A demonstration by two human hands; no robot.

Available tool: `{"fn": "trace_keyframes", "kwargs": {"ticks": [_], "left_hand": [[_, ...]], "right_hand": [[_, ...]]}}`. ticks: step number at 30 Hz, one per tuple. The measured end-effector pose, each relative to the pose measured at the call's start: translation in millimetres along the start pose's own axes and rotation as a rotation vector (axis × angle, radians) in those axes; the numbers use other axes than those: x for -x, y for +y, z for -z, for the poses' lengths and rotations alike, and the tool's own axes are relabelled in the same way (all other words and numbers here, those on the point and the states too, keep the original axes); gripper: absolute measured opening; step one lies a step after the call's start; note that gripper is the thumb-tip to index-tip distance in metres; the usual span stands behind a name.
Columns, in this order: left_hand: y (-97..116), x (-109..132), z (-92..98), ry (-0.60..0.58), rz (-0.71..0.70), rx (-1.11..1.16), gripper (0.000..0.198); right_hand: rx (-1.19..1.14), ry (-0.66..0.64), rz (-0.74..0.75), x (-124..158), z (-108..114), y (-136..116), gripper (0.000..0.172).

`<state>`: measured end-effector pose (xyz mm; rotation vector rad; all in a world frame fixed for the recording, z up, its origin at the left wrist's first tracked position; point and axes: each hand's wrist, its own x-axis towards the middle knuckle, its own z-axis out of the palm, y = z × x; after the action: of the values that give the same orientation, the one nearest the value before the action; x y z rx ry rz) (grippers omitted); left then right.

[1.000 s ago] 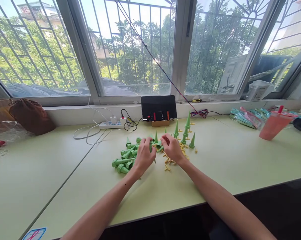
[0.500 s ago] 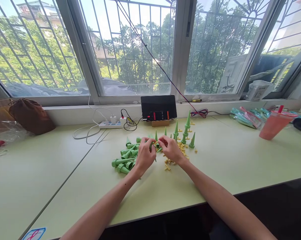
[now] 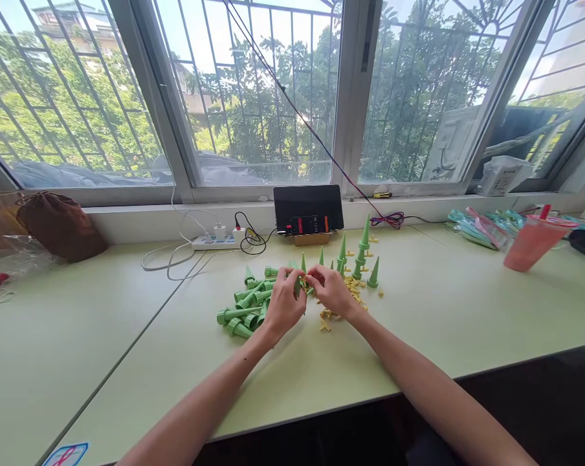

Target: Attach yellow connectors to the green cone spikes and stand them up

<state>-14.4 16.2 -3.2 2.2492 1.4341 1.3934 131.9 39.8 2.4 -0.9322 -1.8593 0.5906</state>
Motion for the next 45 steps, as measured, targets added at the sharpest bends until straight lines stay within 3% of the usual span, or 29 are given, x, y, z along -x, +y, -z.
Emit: {"fn": "trace_keyframes", "kwargs": {"ticks": [16, 28, 35, 40, 45], "left_hand": [[0.4, -0.9, 0.4, -0.017, -0.003, -0.043, 0.031], [-2.5, -4.4, 0.9, -0.028, 0.108, -0.039, 0.027], [-3.0, -4.4, 1.6, -0.011, 0.097, -0.041, 0.024], [-1.8, -2.6, 0.5, 0.004, 0.045, -0.026, 0.025], [-0.7, -1.4, -0.1, -0.005, 0.035, -0.014, 0.024]], "right_hand": [[0.094, -0.023, -0.026, 0.0, -3.4, 6.3, 0.028], [0.027, -0.040, 0.001, -0.3, 0.4, -0.6, 0.012], [0.045, -0.035, -0.005, 0.0, -0.3, -0.3, 0.012], [0.076, -0.032, -0.033, -0.8, -2.6, 4.8, 0.020], [0.161, 0.001, -0.046, -1.3, -3.5, 7.3, 0.040]]}}
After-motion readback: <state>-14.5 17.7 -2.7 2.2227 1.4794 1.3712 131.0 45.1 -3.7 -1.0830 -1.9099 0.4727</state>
